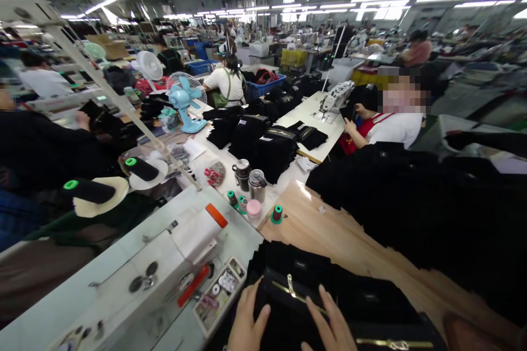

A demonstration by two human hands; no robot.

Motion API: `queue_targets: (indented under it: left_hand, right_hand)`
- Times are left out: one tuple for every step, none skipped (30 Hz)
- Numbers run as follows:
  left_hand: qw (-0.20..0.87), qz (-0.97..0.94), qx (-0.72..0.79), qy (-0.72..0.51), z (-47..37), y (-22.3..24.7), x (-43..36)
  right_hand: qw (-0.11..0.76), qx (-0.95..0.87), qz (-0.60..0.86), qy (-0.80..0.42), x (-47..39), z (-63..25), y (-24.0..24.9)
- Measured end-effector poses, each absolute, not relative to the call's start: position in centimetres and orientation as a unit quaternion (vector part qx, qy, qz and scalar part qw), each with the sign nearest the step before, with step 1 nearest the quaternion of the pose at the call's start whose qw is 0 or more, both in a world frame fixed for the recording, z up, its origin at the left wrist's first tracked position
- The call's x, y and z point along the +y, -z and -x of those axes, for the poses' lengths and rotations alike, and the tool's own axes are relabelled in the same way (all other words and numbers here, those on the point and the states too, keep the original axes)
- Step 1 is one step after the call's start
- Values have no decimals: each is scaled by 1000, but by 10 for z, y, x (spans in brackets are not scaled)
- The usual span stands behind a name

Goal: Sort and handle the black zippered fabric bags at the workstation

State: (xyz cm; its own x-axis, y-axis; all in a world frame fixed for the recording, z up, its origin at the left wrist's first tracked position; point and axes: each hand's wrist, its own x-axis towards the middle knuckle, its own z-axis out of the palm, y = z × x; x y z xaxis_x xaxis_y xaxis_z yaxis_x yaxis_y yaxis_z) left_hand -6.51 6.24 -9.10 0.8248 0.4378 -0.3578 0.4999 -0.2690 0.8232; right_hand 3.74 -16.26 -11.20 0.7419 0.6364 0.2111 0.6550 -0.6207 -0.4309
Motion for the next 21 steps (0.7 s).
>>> queue_targets:
  left_hand:
    - [535,-791,296,25,66,86,61]
    - [543,-782,306,19,65,80,59]
    - [549,-773,319,8,64,74,59]
    - [551,-766,332,-6,62,68,58]
    - [546,-761,350,-24,60,63,59]
    - [540,-757,366,-38,58,59,59]
    - [533,-753,382,-49,56,56,60]
    - [528,-748,398,-54,55,53,60]
    - [529,-741,409,-56,55,52,60]
    - [533,-733,418,-56,55,51,59]
    - [542,-724,423,-55,56,51,58]
    - [553,-714,426,-54,56,52,57]
    - [566,-703,427,-54,57,52,56]
    - [579,-693,427,-53,57,53,55]
    - [589,-683,428,-53,58,53,54]
    - [596,-676,430,-54,58,54,54]
    - [599,-672,431,-57,58,54,54]
    - [599,-671,433,-62,57,54,54]
    - [598,-670,435,-68,57,54,54]
    - [595,-670,437,-73,56,54,54]
    - [593,-670,439,-79,56,53,55]
  right_hand:
    - [224,-399,889,15,-157,-31,111]
    - [203,-432,879,10,-153,-26,109]
    - [188,-457,869,5,-150,-23,106]
    - [180,-473,863,-1,-148,-22,101]
    - [180,-480,859,-7,-147,-24,95]
    - [189,-479,857,-14,-146,-28,87]
    - [203,-472,857,-29,-145,-35,78]
    - [222,-460,858,-49,-141,-44,69]
    - [242,-451,855,-76,-135,-53,60]
    - [259,-448,848,-116,-126,-63,52]
    - [277,-452,834,-155,-114,-74,45]
    - [293,-467,813,-186,-101,-83,39]
    - [302,-487,792,-211,-86,-92,35]
    - [304,-508,771,-236,-71,-100,32]
    - [304,-526,751,-260,-57,-106,31]
    - [305,-537,736,-276,-46,-111,31]
    - [305,-544,728,-287,-37,-115,31]
    - [306,-545,724,-292,-32,-118,32]
    - [309,-542,725,-291,-31,-121,34]
    - [312,-539,728,-288,-32,-123,35]
    - [316,-535,730,-284,-35,-124,36]
